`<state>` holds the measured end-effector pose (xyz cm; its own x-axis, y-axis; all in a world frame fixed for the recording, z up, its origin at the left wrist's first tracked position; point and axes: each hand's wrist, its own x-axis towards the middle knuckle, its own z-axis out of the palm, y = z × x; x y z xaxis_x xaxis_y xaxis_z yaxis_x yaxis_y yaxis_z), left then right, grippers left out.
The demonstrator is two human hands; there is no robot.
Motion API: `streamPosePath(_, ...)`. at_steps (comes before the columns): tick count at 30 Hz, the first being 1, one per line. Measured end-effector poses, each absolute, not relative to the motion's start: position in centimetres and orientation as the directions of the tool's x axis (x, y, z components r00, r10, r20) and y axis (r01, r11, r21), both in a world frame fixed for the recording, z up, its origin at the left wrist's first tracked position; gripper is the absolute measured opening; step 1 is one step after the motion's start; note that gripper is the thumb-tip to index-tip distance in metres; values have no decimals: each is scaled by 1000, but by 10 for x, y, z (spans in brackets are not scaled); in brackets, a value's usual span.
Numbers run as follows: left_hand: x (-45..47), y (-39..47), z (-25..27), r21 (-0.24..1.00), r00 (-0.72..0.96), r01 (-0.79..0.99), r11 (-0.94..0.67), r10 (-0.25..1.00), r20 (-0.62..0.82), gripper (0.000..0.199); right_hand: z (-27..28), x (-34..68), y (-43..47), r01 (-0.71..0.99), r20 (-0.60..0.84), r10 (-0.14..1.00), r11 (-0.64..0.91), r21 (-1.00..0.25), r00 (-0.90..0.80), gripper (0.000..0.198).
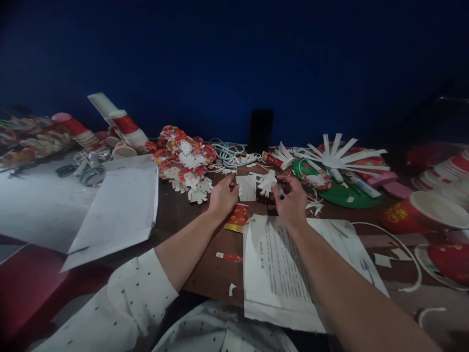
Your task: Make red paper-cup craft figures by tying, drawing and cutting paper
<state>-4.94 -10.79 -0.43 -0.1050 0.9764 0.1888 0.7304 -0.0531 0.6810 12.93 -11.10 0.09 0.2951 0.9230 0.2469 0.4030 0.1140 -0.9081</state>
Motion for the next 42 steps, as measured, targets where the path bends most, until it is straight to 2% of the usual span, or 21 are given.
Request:
streamPosePath(6, -49, -109, -2, 675, -101, 737, -34, 982, 160, 43, 5, 125, -116, 426, 253, 945, 146, -893, 206, 35)
streamPosePath(11, -49, -106, -4, 738, -112, 673, -41, 981, 157, 44, 10, 113, -117, 446, 248, 959, 163, -880, 138, 37)
streamPosePath(15, -49, -100, -8, 825, -103, 561, -72, 982, 156, 46, 5, 104, -113, 496, 301, 945, 202, -845, 127, 33)
streamPosePath(18, -47, -97, -9, 899, -111, 437, -44, 989, 102, 46, -3, 104, -109, 524, 332, 933, 214, -824, 142, 34)
streamPosePath(21, -47, -96, -9, 947, -66, 318, -38, 996, 62, 37, -9, 108, -107, 515, 318, 935, 198, -834, 157, 37)
streamPosePath(25, -47, -95, -11, 965, -38, 257, -52, 997, 64, 26, -9, 110, -109, 506, 299, 939, 177, -844, 171, 38)
streamPosePath(31, -47, -93, -14, 984, -17, 178, 2, 1000, 1, 21, -5, 110, -111, 538, 331, 931, 201, -818, 155, 35)
streamPosePath(42, -44, -94, -17, 999, 53, 36, 6, 999, -8, 15, -7, 111, -111, 526, 328, 926, 189, -829, 185, 37)
